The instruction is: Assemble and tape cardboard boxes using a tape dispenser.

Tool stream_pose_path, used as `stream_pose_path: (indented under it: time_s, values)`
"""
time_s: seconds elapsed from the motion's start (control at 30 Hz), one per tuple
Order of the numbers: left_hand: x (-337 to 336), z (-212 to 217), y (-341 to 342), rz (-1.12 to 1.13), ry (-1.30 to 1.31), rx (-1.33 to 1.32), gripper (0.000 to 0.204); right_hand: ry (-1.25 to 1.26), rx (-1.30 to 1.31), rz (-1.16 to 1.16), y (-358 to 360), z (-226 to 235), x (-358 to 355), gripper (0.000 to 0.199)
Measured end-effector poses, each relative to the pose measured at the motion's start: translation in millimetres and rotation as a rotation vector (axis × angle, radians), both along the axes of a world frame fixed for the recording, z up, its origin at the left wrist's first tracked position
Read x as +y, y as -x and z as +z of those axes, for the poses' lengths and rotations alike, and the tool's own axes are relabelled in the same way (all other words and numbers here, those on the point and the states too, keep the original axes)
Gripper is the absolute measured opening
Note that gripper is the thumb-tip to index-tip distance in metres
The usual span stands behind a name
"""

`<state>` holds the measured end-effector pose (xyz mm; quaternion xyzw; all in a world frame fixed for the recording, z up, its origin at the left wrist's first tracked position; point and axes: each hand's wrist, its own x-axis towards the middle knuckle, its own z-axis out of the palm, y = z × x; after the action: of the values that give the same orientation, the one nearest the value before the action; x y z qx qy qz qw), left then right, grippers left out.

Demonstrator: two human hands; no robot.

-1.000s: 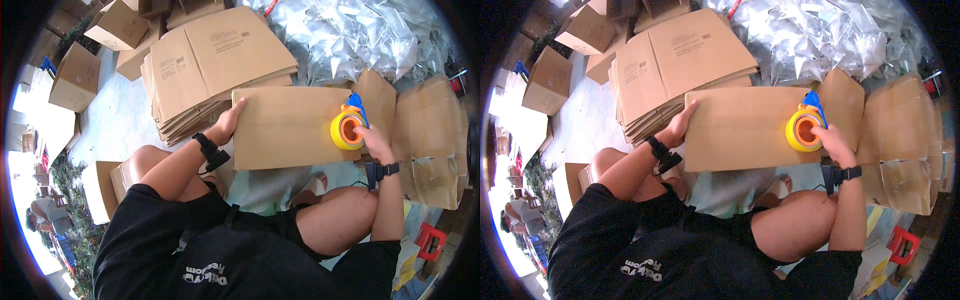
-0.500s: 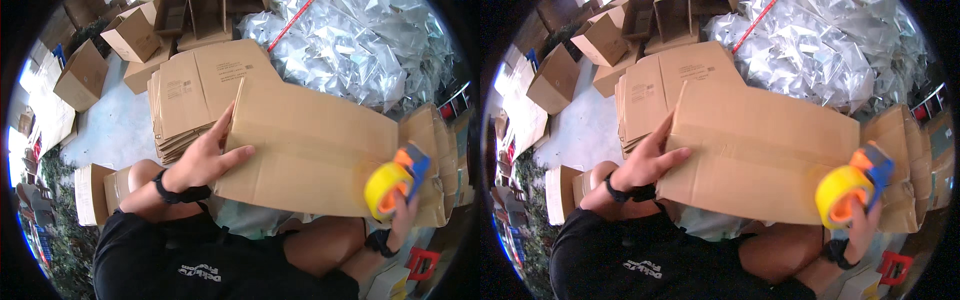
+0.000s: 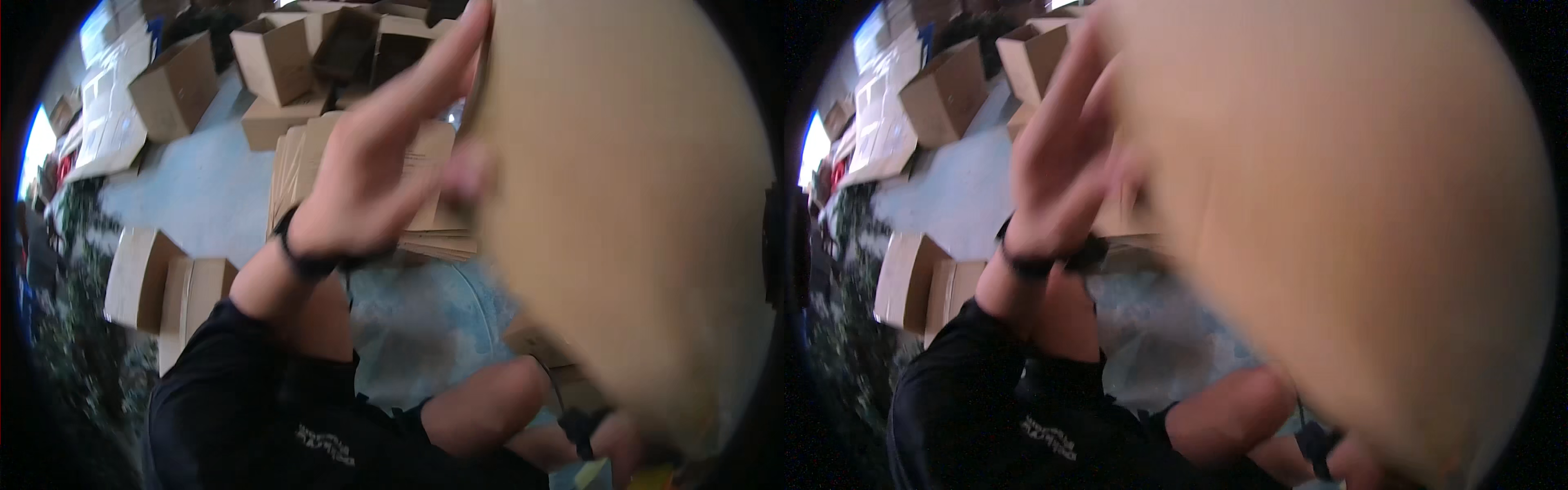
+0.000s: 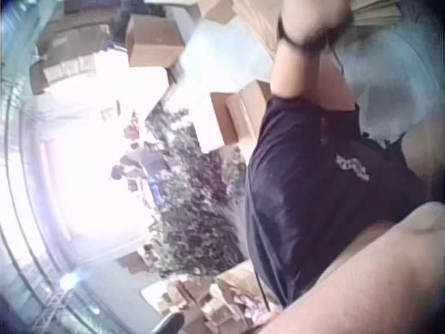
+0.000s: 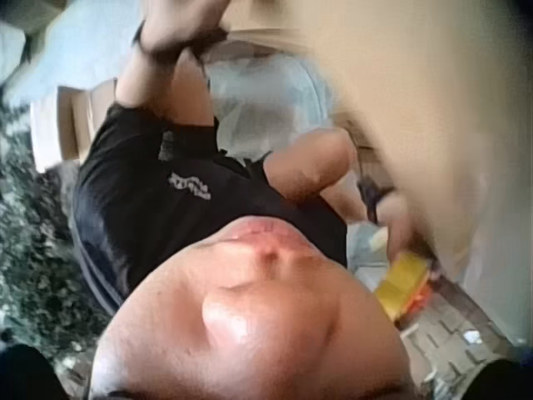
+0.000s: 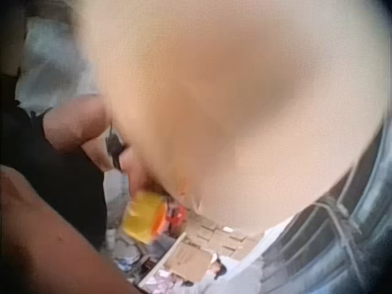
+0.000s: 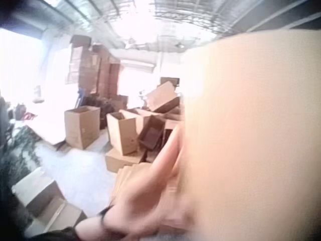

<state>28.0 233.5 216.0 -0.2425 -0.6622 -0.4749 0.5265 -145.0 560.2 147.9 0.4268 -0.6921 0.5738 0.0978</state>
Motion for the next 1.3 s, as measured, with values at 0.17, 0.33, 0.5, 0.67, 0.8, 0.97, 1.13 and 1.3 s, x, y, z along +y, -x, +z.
stream_pose_path:
  time_s: [0.17,0.33,0.5,0.67,0.8,0.97,1.13,1.3]
  values:
    - [-72.5,4.1,69.7,1.074,-0.194,-0.315,0.081,-0.094,0.103,0.056,64.8,62.8,-128.4,0.029]
    - [-118.9,-133.5,82.8,0.682,0.412,-1.314,0.078,-0.635,0.484,-0.018,34.3,-0.2,-142.8,0.042]
    - [-178.4,-178.2,59.9,0.314,0.581,-1.785,0.073,-0.784,0.167,0.088,43.7,-77.0,-48.2,0.042]
    - [-280.5,-276.2,-21.8,0.783,0.151,-1.801,0.065,-0.902,-0.041,0.053,67.4,-61.5,-3.1,0.038]
    - [-295.5,-322.9,-19.8,0.685,0.107,-1.991,0.071,-0.987,-0.115,-0.100,96.8,-70.3,25.8,0.037]
    - [-343.0,-392.4,-51.5,0.901,0.369,-2.024,0.095,-0.991,-0.153,0.014,127.4,-106.0,-7.5,0.036]
    - [-225.9,-314.6,50.1,0.923,0.662,-2.190,0.107,-1.000,-0.322,0.023,132.7,-129.7,35.1,0.035]
    - [-259.8,-337.5,29.6,0.724,0.371,-2.022,0.087,-1.015,-0.295,0.026,131.3,-132.6,25.3,0.035]
